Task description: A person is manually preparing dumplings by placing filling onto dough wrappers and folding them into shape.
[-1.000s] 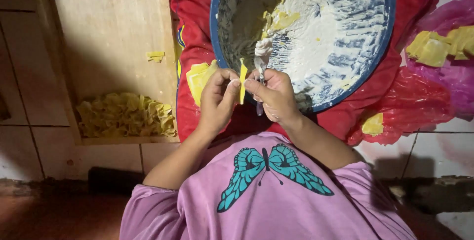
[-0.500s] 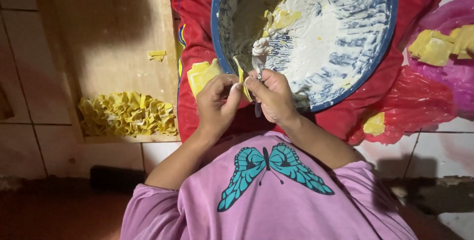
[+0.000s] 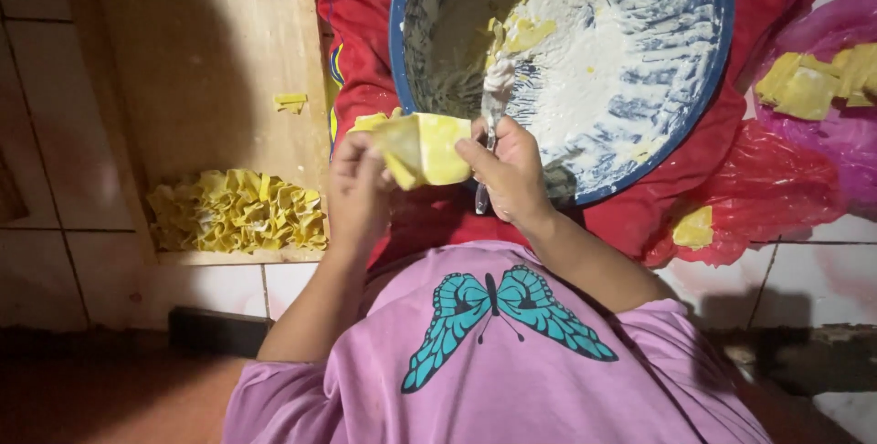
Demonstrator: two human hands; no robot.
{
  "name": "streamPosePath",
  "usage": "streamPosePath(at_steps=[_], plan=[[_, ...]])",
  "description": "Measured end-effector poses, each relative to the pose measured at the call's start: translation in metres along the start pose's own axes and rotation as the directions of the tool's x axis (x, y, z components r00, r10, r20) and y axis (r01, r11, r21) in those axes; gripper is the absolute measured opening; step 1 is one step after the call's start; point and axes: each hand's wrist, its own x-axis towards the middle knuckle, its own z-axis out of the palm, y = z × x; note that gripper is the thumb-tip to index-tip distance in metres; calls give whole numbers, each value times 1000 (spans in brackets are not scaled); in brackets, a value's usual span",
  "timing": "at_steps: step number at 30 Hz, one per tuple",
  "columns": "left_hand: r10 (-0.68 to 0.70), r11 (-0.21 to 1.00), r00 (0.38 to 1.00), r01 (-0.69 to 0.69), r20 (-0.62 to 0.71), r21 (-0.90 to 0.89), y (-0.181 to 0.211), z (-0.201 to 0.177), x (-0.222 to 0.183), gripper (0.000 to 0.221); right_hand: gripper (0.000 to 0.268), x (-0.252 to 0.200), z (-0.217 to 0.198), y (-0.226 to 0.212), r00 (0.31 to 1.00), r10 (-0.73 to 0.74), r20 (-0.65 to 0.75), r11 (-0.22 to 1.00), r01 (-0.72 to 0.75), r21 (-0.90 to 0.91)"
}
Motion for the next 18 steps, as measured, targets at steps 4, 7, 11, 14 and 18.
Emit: streamPosePath(at_steps=[4, 7, 11, 14, 18], plan=[[-113, 982, 994, 111, -5, -153, -5, -47, 28, 12, 18, 4, 19, -7, 1000, 26, -6, 1000, -26, -1], [-185, 868, 980, 125, -79, -480, -4, -62, 27, 18, 17, 4, 31, -11, 983, 29, 180, 999, -22, -44], [-249, 870, 932, 95, -264, -484, 9, -56, 26, 16, 19, 8, 37, -10, 959, 9, 284, 993, 25, -116], [-261, 896, 922, 122, -285, -427, -6, -66, 30, 15, 15, 7, 30, -29, 965, -6, 263, 960, 79, -268], [-337, 896, 905, 223, -261, -384, 20, -14, 20, 6, 20, 11, -8, -15, 899, -235, 369, 703, 420, -575]])
